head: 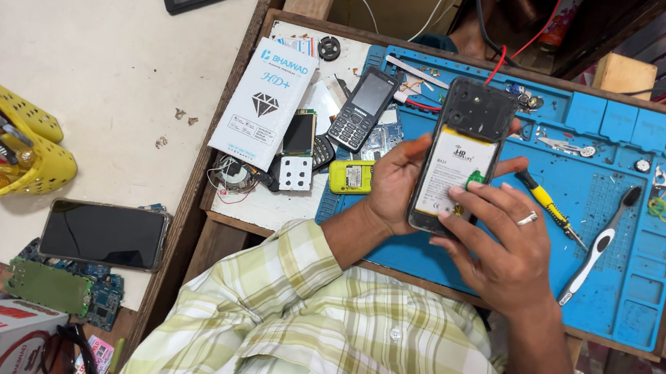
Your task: The person disassembles a smartphone by prying open the back cover and removing the battery. They then use a toothbrush to clean the internal components and the battery before placing the battery back into the phone.
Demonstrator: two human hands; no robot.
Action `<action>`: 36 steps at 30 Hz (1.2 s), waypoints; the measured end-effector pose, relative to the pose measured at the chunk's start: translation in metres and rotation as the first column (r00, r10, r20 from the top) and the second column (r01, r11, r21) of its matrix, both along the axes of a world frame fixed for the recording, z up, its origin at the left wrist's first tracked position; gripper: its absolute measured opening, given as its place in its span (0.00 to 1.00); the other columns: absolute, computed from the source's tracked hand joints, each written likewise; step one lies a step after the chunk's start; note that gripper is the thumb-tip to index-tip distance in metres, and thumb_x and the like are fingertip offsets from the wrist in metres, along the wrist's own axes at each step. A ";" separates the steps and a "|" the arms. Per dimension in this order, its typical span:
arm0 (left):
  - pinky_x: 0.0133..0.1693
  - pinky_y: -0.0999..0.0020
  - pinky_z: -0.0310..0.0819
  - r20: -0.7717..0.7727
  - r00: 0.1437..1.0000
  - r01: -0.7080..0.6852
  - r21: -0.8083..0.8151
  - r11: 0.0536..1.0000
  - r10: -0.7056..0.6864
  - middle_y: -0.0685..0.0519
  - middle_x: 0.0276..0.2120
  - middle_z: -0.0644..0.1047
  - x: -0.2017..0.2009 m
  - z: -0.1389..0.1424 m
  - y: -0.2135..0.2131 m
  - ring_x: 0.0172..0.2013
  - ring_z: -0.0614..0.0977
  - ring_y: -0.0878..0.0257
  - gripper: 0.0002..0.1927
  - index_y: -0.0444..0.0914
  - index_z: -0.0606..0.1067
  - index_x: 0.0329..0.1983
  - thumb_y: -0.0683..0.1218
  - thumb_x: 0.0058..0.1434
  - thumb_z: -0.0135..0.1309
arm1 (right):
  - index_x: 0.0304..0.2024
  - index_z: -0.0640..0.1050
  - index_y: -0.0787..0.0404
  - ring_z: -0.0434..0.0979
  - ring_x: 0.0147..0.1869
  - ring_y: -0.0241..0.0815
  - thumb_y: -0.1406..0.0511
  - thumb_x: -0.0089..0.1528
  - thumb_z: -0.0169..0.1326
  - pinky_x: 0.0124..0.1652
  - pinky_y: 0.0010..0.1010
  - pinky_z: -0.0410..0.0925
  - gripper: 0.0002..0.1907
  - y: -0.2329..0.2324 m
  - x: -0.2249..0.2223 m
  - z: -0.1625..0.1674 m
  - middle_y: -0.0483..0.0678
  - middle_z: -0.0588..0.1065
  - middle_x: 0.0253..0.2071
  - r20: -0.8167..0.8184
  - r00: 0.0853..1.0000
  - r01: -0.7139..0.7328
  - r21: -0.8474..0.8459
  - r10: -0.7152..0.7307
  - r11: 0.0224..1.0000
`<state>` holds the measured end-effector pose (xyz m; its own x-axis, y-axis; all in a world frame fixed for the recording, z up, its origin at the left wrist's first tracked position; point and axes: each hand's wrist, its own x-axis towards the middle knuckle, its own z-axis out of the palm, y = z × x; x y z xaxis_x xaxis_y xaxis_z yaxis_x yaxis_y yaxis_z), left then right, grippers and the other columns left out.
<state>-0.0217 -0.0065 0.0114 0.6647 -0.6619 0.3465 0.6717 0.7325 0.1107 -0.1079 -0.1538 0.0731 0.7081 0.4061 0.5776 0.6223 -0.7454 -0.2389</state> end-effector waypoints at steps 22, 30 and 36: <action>0.62 0.51 0.75 0.034 0.998 -0.047 0.078 0.996 0.044 0.41 0.70 0.65 0.003 -0.019 -0.009 0.62 0.76 0.47 0.38 0.36 0.56 0.78 0.69 0.81 0.27 | 0.31 0.78 0.61 0.77 0.62 0.56 0.67 0.47 0.65 0.54 0.43 0.73 0.11 -0.007 -0.001 -0.005 0.54 0.78 0.52 -0.059 0.996 -0.053 0.108 0.059 0.993; 0.61 0.54 0.74 0.080 0.996 -0.052 0.032 0.998 0.049 0.41 0.70 0.65 -0.001 -0.016 -0.006 0.60 0.77 0.49 0.38 0.36 0.56 0.78 0.67 0.80 0.30 | 0.30 0.79 0.61 0.76 0.63 0.55 0.66 0.47 0.66 0.54 0.43 0.73 0.11 -0.006 -0.003 -0.013 0.53 0.77 0.54 -0.014 0.999 -0.032 0.068 0.033 0.997; 0.60 0.53 0.75 0.136 0.989 -0.070 0.082 0.994 0.058 0.39 0.68 0.67 -0.003 -0.023 -0.004 0.60 0.77 0.50 0.41 0.35 0.57 0.77 0.70 0.77 0.33 | 0.30 0.80 0.60 0.74 0.64 0.54 0.66 0.47 0.66 0.56 0.43 0.71 0.10 -0.005 -0.005 -0.018 0.52 0.76 0.56 0.026 1.000 -0.007 0.015 0.007 1.000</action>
